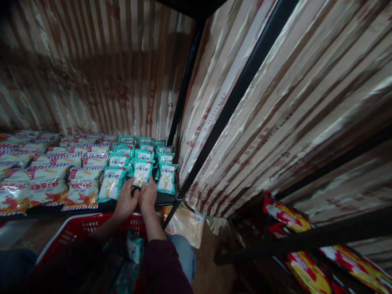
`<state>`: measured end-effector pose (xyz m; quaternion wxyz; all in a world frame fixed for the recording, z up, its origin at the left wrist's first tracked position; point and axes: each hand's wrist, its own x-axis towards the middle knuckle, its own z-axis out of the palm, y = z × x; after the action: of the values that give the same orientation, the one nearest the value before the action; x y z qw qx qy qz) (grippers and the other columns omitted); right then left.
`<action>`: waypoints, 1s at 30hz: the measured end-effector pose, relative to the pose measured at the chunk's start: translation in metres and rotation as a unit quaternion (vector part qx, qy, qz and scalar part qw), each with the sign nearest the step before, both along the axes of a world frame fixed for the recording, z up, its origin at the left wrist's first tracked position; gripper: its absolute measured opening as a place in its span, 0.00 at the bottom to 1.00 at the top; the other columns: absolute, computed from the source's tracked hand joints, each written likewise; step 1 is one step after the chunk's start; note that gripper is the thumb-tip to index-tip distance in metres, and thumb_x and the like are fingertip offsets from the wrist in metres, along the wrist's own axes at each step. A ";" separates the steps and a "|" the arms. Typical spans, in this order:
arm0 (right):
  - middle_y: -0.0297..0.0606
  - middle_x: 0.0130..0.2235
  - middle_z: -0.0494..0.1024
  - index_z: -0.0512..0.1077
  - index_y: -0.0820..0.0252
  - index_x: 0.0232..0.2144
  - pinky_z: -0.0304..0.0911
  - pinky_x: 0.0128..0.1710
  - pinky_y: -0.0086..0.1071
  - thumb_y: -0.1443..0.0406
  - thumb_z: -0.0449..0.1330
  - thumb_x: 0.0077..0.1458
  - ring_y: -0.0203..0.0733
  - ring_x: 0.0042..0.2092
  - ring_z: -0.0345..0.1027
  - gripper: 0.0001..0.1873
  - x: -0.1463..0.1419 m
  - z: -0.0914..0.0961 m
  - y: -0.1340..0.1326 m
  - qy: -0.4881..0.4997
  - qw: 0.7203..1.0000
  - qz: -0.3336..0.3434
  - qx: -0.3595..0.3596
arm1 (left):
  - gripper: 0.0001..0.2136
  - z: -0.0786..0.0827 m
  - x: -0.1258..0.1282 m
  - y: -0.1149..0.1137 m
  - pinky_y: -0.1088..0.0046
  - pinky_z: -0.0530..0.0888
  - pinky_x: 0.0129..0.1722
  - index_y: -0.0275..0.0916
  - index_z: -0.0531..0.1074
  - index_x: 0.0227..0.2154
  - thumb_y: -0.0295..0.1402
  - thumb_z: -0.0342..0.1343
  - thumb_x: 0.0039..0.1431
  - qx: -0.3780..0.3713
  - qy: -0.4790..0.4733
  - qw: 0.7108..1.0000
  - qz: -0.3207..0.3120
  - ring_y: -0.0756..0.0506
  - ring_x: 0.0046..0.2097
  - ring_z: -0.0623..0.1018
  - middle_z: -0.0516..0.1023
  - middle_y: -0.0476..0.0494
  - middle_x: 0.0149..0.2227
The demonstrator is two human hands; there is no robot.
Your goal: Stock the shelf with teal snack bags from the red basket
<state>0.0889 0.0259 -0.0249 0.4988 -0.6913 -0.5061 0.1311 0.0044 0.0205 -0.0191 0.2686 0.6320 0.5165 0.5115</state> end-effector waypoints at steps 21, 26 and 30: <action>0.47 0.63 0.56 0.56 0.64 0.60 0.43 0.63 0.48 0.65 0.46 0.56 0.47 0.65 0.42 0.29 0.006 -0.014 0.028 -0.017 0.996 0.074 0.038 | 0.23 -0.006 0.012 0.024 0.56 0.56 0.62 0.32 0.67 0.51 0.41 0.43 0.59 -0.058 -0.017 0.998 -0.006 0.39 0.61 0.63 0.66 0.32 0.57; 0.48 0.64 0.53 0.55 0.65 0.61 0.42 0.63 0.47 0.66 0.46 0.57 0.47 0.66 0.38 0.29 0.007 -0.016 0.033 -0.033 0.996 0.075 0.026 | 0.25 -0.011 0.016 0.028 0.57 0.56 0.62 0.28 0.65 0.54 0.41 0.41 0.60 -0.037 0.001 0.999 0.001 0.39 0.62 0.61 0.64 0.29 0.58; 0.44 0.65 0.51 0.53 0.60 0.62 0.43 0.63 0.47 0.65 0.47 0.58 0.46 0.66 0.37 0.29 0.007 -0.019 0.036 -0.047 0.996 0.075 0.026 | 0.26 -0.019 0.014 0.022 0.54 0.55 0.62 0.29 0.60 0.57 0.42 0.40 0.62 0.026 0.021 0.999 0.006 0.39 0.64 0.57 0.60 0.30 0.61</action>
<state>0.0958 0.0614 -0.0438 0.4811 -0.6434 -0.5827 0.1228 0.0183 0.0426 -0.0377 0.2377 0.6463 0.5124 0.5130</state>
